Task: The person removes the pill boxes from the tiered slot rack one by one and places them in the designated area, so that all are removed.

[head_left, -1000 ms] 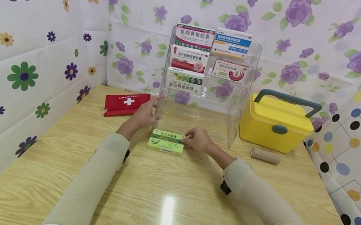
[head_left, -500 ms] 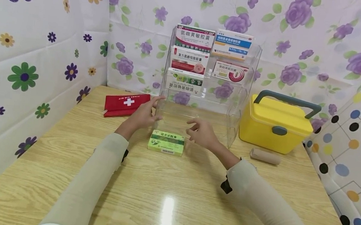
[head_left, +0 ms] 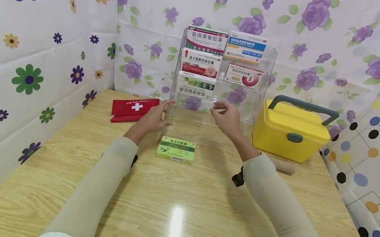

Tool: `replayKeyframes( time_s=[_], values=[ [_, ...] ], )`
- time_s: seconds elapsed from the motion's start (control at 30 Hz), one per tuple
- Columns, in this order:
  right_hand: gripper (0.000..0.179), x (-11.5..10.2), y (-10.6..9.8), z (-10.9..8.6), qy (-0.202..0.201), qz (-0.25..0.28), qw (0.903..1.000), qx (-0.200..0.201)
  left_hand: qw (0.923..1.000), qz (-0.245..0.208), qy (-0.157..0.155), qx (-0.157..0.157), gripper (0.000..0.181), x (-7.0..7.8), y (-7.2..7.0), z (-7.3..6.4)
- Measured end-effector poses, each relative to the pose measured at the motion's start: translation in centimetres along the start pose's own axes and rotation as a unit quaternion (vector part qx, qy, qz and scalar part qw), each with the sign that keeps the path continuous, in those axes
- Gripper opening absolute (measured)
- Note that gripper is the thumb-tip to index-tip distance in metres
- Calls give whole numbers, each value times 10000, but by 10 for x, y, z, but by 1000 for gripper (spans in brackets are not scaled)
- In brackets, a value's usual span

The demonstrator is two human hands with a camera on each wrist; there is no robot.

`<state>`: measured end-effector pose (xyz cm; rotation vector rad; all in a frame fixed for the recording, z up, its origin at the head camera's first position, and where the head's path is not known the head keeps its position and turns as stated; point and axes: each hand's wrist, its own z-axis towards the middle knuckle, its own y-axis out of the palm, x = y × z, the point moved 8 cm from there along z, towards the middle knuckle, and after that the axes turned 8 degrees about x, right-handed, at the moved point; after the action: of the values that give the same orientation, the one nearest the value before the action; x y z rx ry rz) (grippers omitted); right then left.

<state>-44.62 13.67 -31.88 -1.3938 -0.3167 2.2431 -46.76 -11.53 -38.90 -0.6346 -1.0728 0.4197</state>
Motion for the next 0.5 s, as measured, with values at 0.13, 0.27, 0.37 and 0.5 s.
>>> replayKeyframes(
  time_s=[0.13, 0.27, 0.37, 0.5],
  values=[
    [31, 2, 0, 12, 54, -22, 9999, 125, 9999, 126, 5, 3, 86, -2, 1, 0],
    [36, -1, 0, 25, -78, -142, 9992, 363, 9997, 221, 87, 62, 87, -3, 2, -2],
    [40, -5, 0, 33, -169, -173, 9984, 511, 9996, 233, 115, 113, 88, -3, 2, -3],
    [50, -9, 2, 42, -164, -269, 9979, 566, 9997, 132, 102, 163, 86, -1, 0, -2]
  ],
)
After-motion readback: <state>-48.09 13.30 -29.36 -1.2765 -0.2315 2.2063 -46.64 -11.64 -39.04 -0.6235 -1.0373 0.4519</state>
